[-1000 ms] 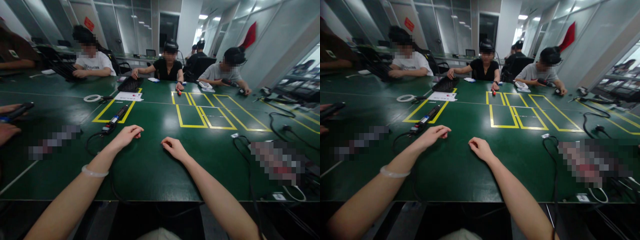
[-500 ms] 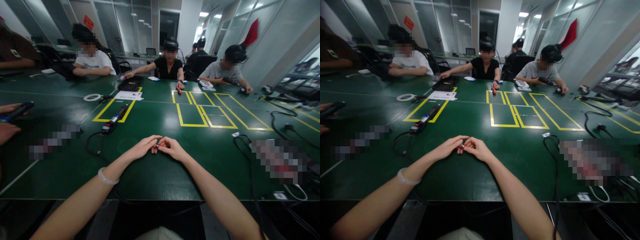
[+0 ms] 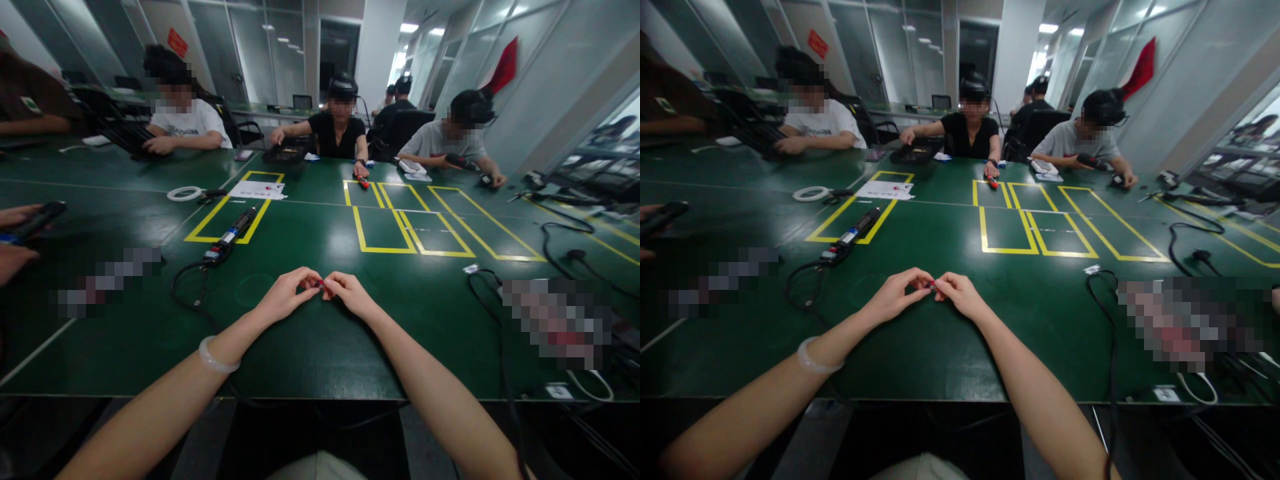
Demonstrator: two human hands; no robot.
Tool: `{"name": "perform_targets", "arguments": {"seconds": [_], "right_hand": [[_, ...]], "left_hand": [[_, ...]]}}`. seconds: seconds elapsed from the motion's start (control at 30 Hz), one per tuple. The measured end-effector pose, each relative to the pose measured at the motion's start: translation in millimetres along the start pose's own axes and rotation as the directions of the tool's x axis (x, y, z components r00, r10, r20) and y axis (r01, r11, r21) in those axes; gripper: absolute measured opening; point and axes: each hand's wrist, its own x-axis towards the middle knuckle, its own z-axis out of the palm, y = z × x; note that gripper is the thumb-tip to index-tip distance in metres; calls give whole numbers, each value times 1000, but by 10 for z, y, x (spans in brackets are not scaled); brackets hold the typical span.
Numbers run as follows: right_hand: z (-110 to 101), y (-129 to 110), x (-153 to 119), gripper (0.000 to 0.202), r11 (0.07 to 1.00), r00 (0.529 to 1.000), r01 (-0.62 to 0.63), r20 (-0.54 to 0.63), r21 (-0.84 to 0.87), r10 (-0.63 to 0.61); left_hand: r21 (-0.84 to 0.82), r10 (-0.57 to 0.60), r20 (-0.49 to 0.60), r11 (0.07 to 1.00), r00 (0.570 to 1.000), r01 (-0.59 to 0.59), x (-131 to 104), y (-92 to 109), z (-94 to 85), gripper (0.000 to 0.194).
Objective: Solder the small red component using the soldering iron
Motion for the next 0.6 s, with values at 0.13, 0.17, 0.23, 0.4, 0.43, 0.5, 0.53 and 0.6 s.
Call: {"name": "perform_targets", "arguments": {"seconds": [0.13,0.17,0.23,0.4,0.43,0.5,0.53,0.6], "right_hand": [[4,7,-3,35,997,1000,3,-14,80,-2],[8,8,-6,34,994,1000,10,-15,108,-8],[18,7,-12,36,989,1000,31,-11,142,-29],[38,0,-20,33,987,998,63,-8,147,-62],[37,2,-19,32,987,998,64,-12,146,-63],[31,12,-16,31,987,998,67,-22,144,-65],[26,20,-14,31,987,997,70,-26,143,-66],[18,36,-9,30,988,997,70,-30,138,-67]], "left_hand": [[10,-11,-26,1000,1000,12,1,6,-16,24],[14,-11,-36,1000,999,12,1,5,-21,25],[20,-12,-45,1000,999,13,0,1,-28,25],[34,-18,-42,999,999,19,0,-4,-28,25],[35,-19,-39,999,999,20,-1,-4,-27,25],[36,-23,-28,999,999,24,-2,-7,-26,25],[37,-25,-21,999,999,26,-3,-10,-26,25],[40,-30,-10,999,999,31,-4,-21,-25,26]]}}
